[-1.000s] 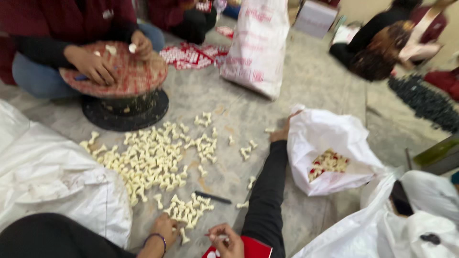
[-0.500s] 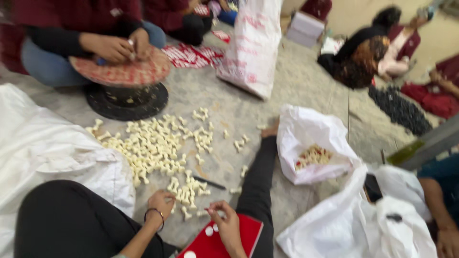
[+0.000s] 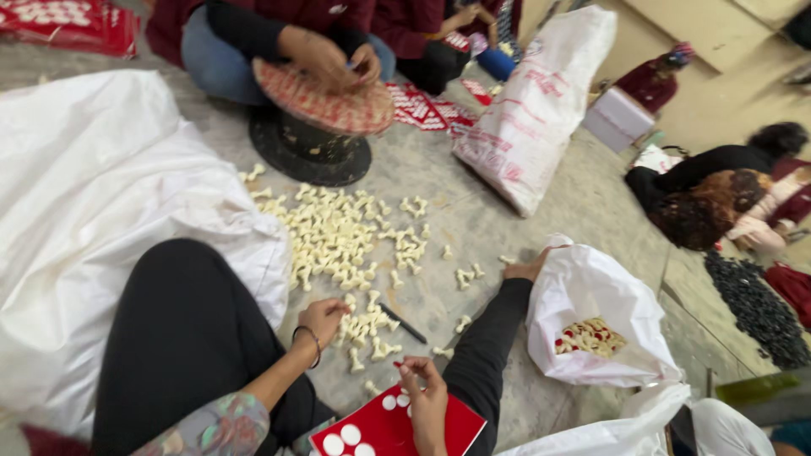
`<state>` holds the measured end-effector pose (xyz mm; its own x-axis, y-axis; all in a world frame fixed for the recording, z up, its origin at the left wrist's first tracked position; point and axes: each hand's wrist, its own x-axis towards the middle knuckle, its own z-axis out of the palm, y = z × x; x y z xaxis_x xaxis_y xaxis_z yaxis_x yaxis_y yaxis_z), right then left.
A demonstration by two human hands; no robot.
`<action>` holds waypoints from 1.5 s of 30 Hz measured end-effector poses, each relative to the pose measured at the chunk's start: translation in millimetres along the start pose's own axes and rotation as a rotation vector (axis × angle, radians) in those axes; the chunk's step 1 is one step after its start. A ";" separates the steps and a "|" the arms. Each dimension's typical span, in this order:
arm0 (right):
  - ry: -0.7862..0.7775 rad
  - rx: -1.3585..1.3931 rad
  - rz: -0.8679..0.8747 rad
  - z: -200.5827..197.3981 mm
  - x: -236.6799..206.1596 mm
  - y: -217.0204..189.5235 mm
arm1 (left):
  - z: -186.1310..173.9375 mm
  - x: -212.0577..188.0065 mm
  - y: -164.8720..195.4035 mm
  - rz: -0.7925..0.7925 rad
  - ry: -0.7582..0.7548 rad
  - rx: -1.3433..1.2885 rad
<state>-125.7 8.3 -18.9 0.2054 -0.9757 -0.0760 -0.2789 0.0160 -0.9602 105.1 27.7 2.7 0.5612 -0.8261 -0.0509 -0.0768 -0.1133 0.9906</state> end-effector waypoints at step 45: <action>-0.051 0.048 -0.092 14.3 -18.5 -6.1 | 69.8 -37.8 -66.2 -0.513 -0.523 -0.662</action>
<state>-114.4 29.3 -15.5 0.2755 -0.9613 0.0011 -0.2121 -0.0619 -0.9753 31.5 27.9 -69.9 -0.0493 -0.9213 -0.3858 0.6403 -0.3256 0.6957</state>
